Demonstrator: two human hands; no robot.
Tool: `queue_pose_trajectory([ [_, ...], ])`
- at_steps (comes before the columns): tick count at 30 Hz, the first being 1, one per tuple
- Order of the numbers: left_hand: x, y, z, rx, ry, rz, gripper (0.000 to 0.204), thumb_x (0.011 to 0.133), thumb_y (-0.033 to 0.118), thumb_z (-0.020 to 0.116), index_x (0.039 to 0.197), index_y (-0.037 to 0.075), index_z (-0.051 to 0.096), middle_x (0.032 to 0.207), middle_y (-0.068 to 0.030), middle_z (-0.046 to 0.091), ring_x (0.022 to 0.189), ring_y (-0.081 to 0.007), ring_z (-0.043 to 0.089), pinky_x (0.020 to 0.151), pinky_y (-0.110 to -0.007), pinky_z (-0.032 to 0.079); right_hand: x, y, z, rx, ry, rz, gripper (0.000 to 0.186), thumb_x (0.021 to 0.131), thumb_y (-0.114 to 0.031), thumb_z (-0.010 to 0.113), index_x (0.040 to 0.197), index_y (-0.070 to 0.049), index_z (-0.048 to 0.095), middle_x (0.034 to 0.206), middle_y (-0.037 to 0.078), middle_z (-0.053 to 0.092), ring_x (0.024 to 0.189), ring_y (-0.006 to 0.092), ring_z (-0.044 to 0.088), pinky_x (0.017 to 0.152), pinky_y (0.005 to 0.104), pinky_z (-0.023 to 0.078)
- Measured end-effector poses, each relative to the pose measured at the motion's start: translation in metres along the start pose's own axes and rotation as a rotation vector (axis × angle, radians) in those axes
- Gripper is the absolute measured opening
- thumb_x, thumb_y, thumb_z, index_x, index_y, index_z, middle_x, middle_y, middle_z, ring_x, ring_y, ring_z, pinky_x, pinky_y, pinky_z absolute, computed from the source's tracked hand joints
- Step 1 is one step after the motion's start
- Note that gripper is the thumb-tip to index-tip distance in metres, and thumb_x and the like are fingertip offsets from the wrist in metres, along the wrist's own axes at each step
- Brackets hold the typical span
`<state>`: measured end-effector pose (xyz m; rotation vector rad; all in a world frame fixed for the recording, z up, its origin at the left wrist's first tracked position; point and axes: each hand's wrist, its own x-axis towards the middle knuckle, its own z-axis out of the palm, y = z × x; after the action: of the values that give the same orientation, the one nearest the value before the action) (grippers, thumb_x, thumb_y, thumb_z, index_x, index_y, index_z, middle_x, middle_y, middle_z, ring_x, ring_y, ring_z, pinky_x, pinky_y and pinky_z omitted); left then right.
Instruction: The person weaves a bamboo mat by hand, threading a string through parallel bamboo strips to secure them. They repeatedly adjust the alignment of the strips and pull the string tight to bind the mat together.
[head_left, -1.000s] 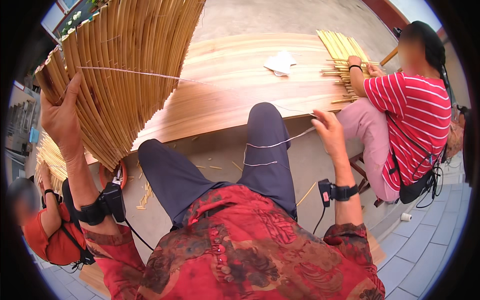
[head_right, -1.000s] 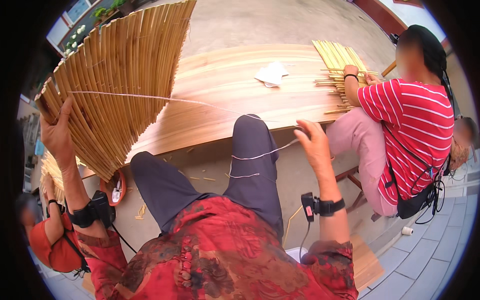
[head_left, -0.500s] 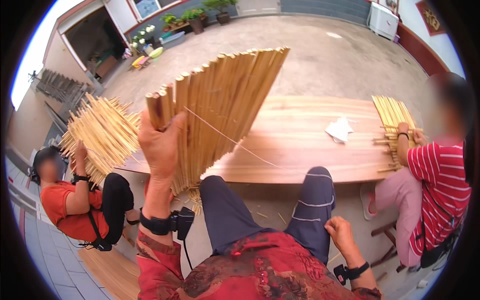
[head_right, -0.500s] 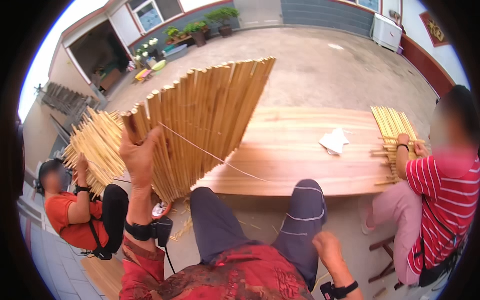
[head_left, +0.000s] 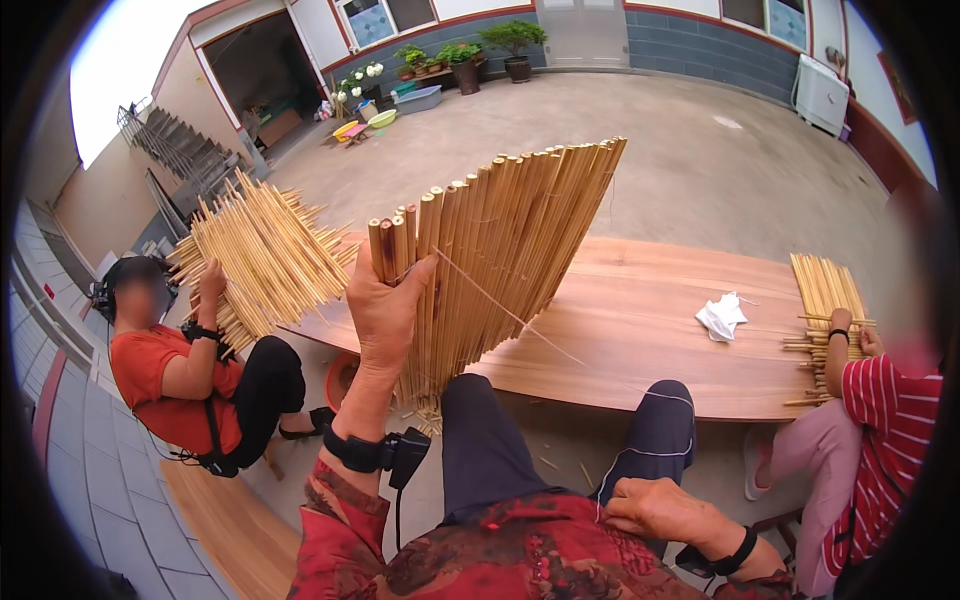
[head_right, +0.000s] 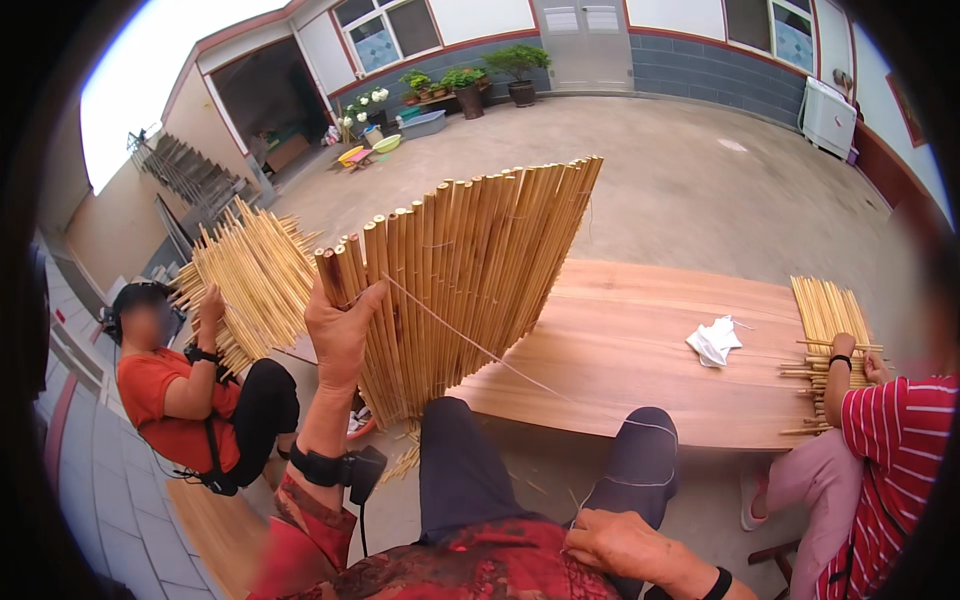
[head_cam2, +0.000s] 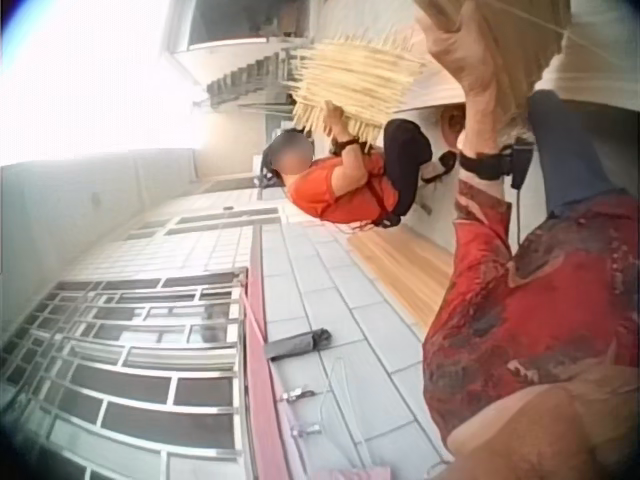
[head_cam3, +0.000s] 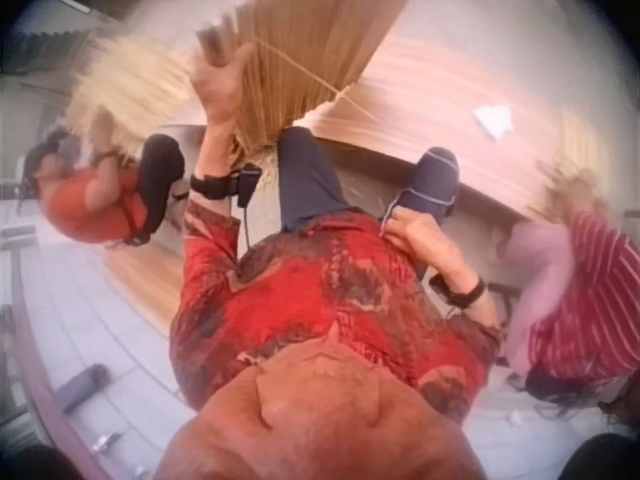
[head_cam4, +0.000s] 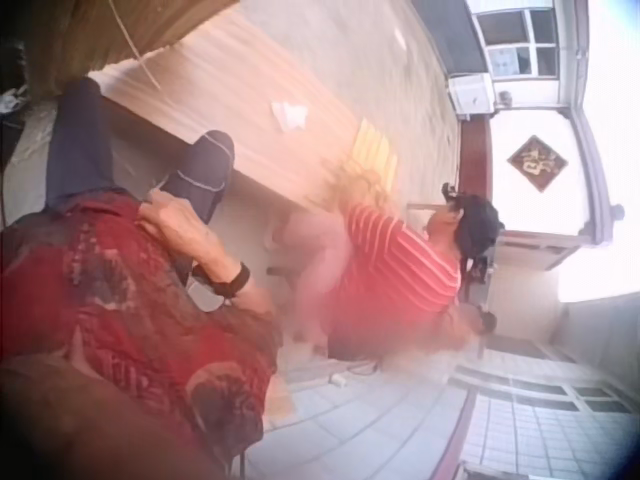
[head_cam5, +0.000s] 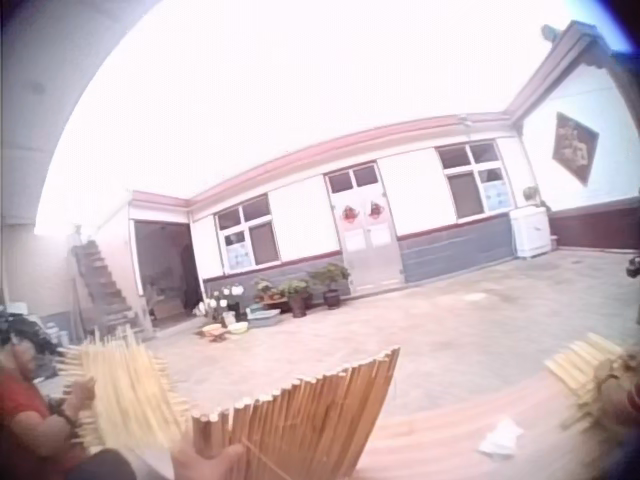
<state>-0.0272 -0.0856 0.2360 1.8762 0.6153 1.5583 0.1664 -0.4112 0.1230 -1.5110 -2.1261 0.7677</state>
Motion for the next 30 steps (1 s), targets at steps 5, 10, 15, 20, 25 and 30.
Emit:
queue_pose_trajectory([
  [5,0.001,-0.004,-0.007,-0.004,0.005,0.003,0.032,0.084,0.002,0.075,0.112,0.0,0.061,0.096,-0.0016,0.069,0.085,-0.0074,0.062,0.078,-0.024,0.051,0.012,0.005,0.006,0.358,0.003,-0.061,0.014,0.089,-0.021,0.069,0.092,-0.007,0.065,0.085,0.011,0.064,0.078,0.0325,0.064,0.067,0.0391,0.052],
  [10,-0.002,-0.008,-0.008,-0.016,0.003,-0.014,0.032,0.084,0.001,0.074,0.113,0.0,0.061,0.096,-0.0013,0.068,0.085,-0.0073,0.06,0.079,-0.025,0.051,0.032,0.004,0.003,0.519,-0.122,-0.097,0.017,0.093,-0.021,0.067,0.093,-0.005,0.065,0.082,0.01,0.065,0.071,0.0265,0.064,0.065,0.0341,0.051],
  [15,-0.002,-0.006,-0.006,-0.016,0.0,-0.02,0.033,0.085,0.002,0.073,0.115,0.0,0.061,0.096,-0.0015,0.068,0.085,-0.0073,0.06,0.079,-0.025,0.051,0.051,0.001,-0.005,0.843,-0.076,0.303,0.019,0.099,-0.019,0.058,0.101,0.0,0.063,0.083,0.007,0.069,0.067,0.01,0.067,0.062,0.0263,0.054],
  [20,-0.001,0.003,-0.024,-0.039,-0.125,-0.077,0.031,0.086,0.004,0.072,0.115,-0.001,0.062,0.094,-0.0013,0.069,0.084,-0.0077,0.061,0.077,-0.025,0.051,0.146,-0.013,-0.075,0.506,0.616,-0.104,0.012,0.092,-0.002,0.063,0.103,0.001,0.067,0.083,0.007,0.06,0.063,0.0108,0.06,0.056,0.0268,0.048],
  [25,0.003,0.008,-0.038,-0.121,-0.286,-0.252,0.022,0.087,0.005,0.072,0.107,-0.002,0.067,0.091,-0.0015,0.07,0.082,-0.0075,0.062,0.074,-0.025,0.051,0.218,-0.029,-0.096,0.181,0.844,-0.299,0.015,0.089,-0.005,0.066,0.103,-0.004,0.067,0.083,0.011,0.058,0.069,0.0247,0.062,0.061,0.0337,0.051],
  [30,0.003,0.011,-0.037,-0.155,-0.233,-0.313,0.02,0.089,0.005,0.071,0.107,-0.003,0.069,0.091,-0.0022,0.071,0.081,-0.0066,0.062,0.073,-0.023,0.051,0.247,-0.035,-0.096,0.09,0.889,-0.357,0.018,0.086,-0.007,0.068,0.104,-0.008,0.068,0.081,0.011,0.057,0.07,0.0298,0.061,0.061,0.0384,0.051],
])
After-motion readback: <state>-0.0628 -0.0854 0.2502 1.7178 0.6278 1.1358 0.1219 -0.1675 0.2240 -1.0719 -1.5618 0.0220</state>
